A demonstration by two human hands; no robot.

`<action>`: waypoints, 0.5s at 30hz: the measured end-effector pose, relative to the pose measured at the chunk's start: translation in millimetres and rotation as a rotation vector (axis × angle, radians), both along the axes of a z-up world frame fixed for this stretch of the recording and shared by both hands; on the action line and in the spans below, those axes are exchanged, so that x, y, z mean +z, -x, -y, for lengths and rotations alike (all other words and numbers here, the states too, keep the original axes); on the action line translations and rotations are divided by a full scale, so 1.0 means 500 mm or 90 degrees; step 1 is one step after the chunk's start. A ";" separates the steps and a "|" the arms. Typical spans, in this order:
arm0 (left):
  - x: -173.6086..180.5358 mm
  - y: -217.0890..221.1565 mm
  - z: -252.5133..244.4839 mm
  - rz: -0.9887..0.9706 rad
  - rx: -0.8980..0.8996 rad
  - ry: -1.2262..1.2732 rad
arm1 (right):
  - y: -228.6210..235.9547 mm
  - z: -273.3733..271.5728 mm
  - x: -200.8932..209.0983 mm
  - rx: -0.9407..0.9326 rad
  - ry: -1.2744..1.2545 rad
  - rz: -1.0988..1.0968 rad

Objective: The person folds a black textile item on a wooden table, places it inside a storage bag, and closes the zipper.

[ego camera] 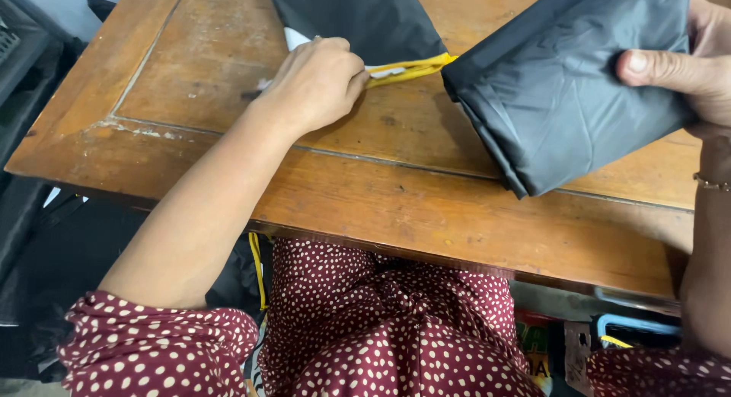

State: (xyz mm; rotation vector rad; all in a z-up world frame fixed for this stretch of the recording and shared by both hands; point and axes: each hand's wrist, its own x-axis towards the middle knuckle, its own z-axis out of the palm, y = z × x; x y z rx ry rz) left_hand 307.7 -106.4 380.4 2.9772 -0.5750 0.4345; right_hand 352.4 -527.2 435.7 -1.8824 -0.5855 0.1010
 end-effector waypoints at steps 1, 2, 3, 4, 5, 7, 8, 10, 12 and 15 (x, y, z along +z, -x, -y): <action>0.002 0.001 0.001 -0.001 -0.002 -0.001 | 0.001 -0.002 0.000 -0.002 -0.001 -0.001; 0.003 0.002 0.001 0.013 -0.014 0.001 | 0.002 -0.004 0.001 -0.012 0.010 -0.004; 0.006 0.004 0.000 0.030 -0.023 0.003 | 0.001 -0.008 0.004 -0.020 0.021 -0.004; 0.009 0.006 0.000 0.030 -0.022 0.003 | 0.004 -0.009 0.004 -0.019 0.021 -0.004; 0.013 0.007 0.000 0.066 -0.032 0.026 | 0.007 -0.010 0.006 -0.018 0.015 -0.010; 0.024 0.010 0.002 0.103 -0.042 0.050 | 0.011 -0.010 0.004 -0.017 0.010 -0.016; 0.030 0.011 0.004 0.162 -0.050 0.045 | 0.011 -0.010 0.002 -0.029 0.009 -0.020; 0.048 0.013 0.014 0.223 -0.061 0.039 | 0.024 -0.015 0.006 -0.044 0.008 -0.023; 0.069 0.018 0.029 0.279 -0.069 0.049 | 0.046 -0.031 0.019 -0.021 0.007 -0.006; 0.089 0.012 0.067 0.339 -0.083 0.083 | 0.066 -0.037 0.033 0.041 0.041 0.063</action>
